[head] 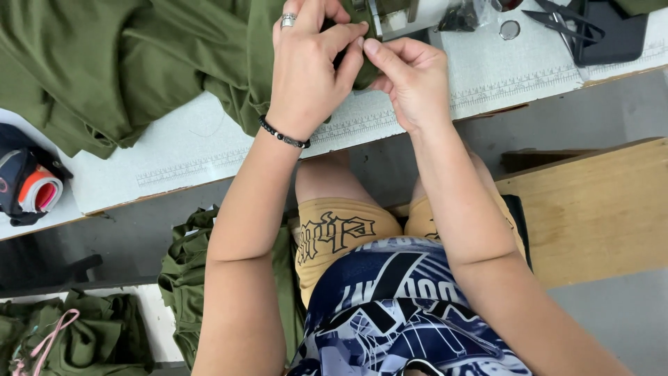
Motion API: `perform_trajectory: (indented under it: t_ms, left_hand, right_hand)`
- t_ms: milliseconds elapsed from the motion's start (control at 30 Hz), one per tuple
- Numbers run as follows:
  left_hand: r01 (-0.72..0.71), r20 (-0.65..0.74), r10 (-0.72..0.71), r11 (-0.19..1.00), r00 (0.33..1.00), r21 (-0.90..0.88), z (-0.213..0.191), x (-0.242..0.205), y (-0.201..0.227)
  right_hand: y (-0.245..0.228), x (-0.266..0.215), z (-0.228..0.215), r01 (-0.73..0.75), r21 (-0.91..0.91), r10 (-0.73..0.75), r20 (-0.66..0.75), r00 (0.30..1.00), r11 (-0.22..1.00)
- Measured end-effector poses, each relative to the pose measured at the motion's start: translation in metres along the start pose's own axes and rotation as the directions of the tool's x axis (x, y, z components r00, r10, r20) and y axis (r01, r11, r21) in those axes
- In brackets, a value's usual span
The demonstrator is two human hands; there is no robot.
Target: Trimming excess threads from green fabric pieces using hand snips at a sewing workstation.
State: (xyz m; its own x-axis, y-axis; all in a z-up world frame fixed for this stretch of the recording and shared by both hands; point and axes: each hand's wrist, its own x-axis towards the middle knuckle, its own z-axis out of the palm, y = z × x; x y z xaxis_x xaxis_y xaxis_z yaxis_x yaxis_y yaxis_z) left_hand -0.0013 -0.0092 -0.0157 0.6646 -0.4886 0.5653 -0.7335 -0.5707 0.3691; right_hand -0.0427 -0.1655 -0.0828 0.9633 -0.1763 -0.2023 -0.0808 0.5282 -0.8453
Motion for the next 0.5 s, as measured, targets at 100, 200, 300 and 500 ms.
perform_trajectory:
  t_ms: [100, 200, 300, 500]
  left_hand:
    - [0.015, 0.009, -0.015, 0.999, 1.0, 0.047, -0.002, 0.0, 0.007]
    - [0.046, -0.001, -0.047, 0.99, 0.999, 0.133, 0.002, -0.001, 0.014]
    - [0.07, -0.034, -0.064, 0.979, 0.997, 0.192, 0.007, -0.002, 0.015]
    - [0.079, -0.05, -0.07, 0.978, 0.996, 0.192, 0.01, 0.0, 0.007]
  right_hand:
    - [0.006, -0.001, -0.003, 0.056, -0.025, -0.056, -0.013, 0.998, 0.998]
    - [0.01, 0.0, -0.003, 0.084, -0.036, -0.086, -0.056, 0.995, 0.996]
    - [0.005, 0.0, 0.004, 0.118, -0.028, -0.12, -0.065, 0.991, 0.993]
    - [-0.011, 0.008, 0.012, 0.16, -0.152, -0.174, -0.08, 0.982, 0.975]
